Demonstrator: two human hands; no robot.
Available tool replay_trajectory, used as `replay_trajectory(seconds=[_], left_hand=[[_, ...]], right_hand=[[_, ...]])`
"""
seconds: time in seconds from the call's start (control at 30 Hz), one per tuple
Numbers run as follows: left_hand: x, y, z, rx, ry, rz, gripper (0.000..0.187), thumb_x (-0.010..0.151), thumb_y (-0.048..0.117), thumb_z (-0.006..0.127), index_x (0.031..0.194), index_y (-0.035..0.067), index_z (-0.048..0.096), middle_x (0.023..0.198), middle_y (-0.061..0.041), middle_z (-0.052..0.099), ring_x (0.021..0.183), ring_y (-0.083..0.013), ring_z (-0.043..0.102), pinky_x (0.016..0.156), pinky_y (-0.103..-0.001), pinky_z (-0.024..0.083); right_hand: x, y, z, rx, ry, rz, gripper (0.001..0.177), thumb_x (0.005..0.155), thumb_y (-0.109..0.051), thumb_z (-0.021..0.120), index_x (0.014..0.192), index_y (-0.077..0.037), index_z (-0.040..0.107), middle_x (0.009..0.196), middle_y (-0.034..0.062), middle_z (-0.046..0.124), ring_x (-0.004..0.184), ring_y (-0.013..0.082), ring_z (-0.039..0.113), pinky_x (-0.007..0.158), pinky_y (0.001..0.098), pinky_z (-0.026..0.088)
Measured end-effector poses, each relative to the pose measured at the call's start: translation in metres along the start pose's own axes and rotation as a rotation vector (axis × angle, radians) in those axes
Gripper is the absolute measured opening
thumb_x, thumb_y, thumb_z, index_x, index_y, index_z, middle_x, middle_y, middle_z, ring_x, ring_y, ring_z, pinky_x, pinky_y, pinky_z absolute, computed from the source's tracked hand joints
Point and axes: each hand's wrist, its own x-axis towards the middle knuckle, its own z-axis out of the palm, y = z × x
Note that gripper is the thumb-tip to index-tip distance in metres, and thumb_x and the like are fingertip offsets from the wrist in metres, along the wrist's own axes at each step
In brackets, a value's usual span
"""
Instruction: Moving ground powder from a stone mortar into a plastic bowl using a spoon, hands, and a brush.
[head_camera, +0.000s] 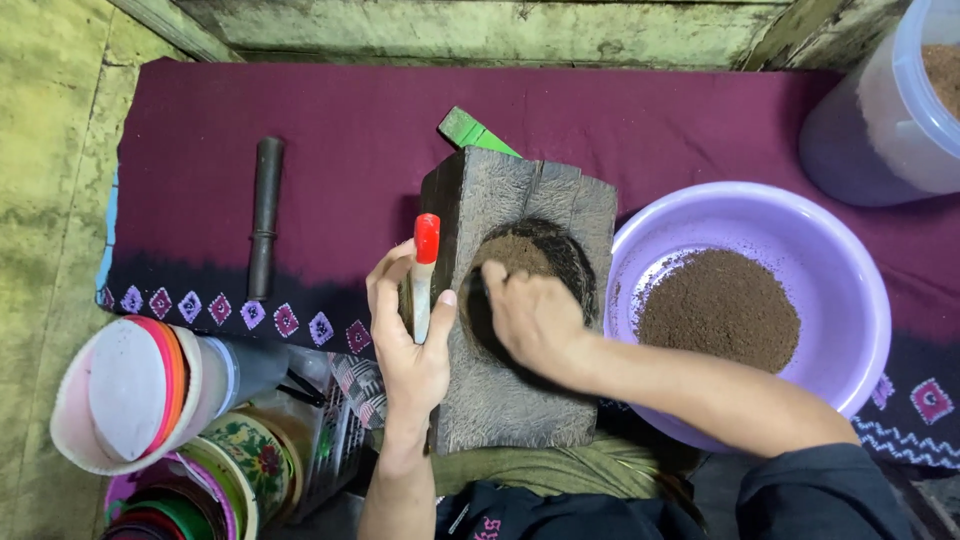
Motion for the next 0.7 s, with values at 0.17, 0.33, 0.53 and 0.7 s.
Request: replay_trajectory(seconds=[0.17,0.33,0.53,0.7], left_hand=[[0.000,0.003,0.000,0.003,0.008,0.002,0.038,0.095,-0.001,0.067,0.130,-0.002,0.053,0.136,-0.018,0.046,0.137,-0.0332,0.045,0.117,-0.054,0.040],[-0.002,-0.001,-0.001,0.030,-0.005,0.003,0.039,0.095,0.003,0.069,0.130,-0.003,0.055,0.136,-0.018,0.047,0.137,-0.0338,0.045,0.116,-0.054,0.040],[0.000,0.002,-0.001,0.025,-0.006,0.010,0.037,0.095,0.002,0.067,0.129,-0.002,0.054,0.137,-0.019,0.047,0.136,-0.0335,0.046,0.117,-0.054,0.039],[0.002,0.005,-0.002,0.103,-0.012,0.015,0.038,0.093,0.007,0.069,0.129,-0.002,0.057,0.137,-0.016,0.050,0.138,-0.0323,0.047,0.118,-0.053,0.037]], right_hand=[[-0.018,-0.003,0.019,-0.032,-0.050,-0.090,0.025,0.092,-0.006,0.042,0.113,-0.005,0.056,0.079,0.0117,0.071,0.064,0.0280,0.075,0.055,0.0404,0.059],[-0.014,0.011,-0.011,0.088,-0.165,-0.045,0.026,0.094,-0.007,0.037,0.115,-0.005,0.052,0.090,0.0206,0.073,0.065,0.0319,0.075,0.057,0.0466,0.060],[0.006,0.013,-0.018,0.128,-0.081,0.073,0.026,0.094,-0.003,0.038,0.115,-0.002,0.053,0.090,0.0213,0.073,0.067,0.0372,0.076,0.059,0.0478,0.061],[-0.008,-0.004,-0.017,0.126,-0.128,0.014,0.027,0.093,-0.004,0.041,0.118,-0.007,0.052,0.094,0.0199,0.073,0.074,0.0373,0.078,0.064,0.0485,0.063]])
